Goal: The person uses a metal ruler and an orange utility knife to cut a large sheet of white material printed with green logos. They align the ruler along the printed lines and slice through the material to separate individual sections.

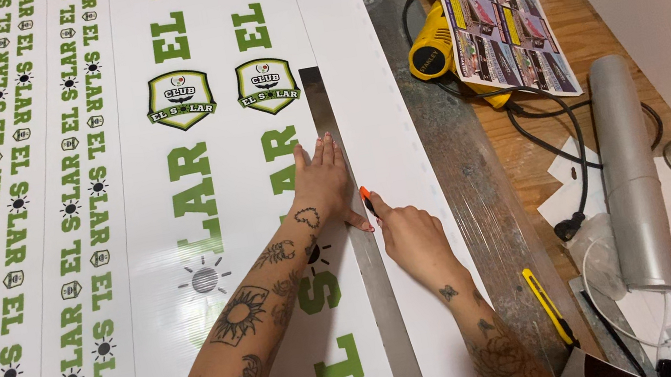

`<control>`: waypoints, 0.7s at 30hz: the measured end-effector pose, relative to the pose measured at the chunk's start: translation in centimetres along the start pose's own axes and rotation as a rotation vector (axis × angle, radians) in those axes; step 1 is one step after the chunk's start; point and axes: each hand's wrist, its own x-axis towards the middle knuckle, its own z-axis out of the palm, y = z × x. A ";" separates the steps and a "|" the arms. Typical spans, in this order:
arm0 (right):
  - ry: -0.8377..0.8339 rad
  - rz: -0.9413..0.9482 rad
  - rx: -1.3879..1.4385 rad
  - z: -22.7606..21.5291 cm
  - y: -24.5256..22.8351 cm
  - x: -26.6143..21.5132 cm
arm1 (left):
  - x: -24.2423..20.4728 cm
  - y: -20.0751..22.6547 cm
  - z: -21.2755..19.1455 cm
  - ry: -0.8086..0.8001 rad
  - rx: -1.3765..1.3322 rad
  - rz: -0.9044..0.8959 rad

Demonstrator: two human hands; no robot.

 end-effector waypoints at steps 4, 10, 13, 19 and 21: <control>-0.021 0.001 -0.002 0.0 0.2 -0.9 | -0.2 0.0 -0.1 0.005 0.014 0.000; -0.012 -0.014 0.018 -0.5 0.9 -0.9 | -0.3 0.1 1.3 0.037 0.004 -0.008; -0.003 -0.015 0.018 -0.1 1.7 -0.4 | -0.2 0.3 4.2 0.217 0.084 0.043; 0.001 -0.014 0.029 0.4 2.5 0.1 | -4.9 2.5 1.9 0.192 0.123 0.056; 0.001 -0.008 0.033 0.6 2.6 0.1 | -5.6 3.0 1.3 0.105 0.100 0.015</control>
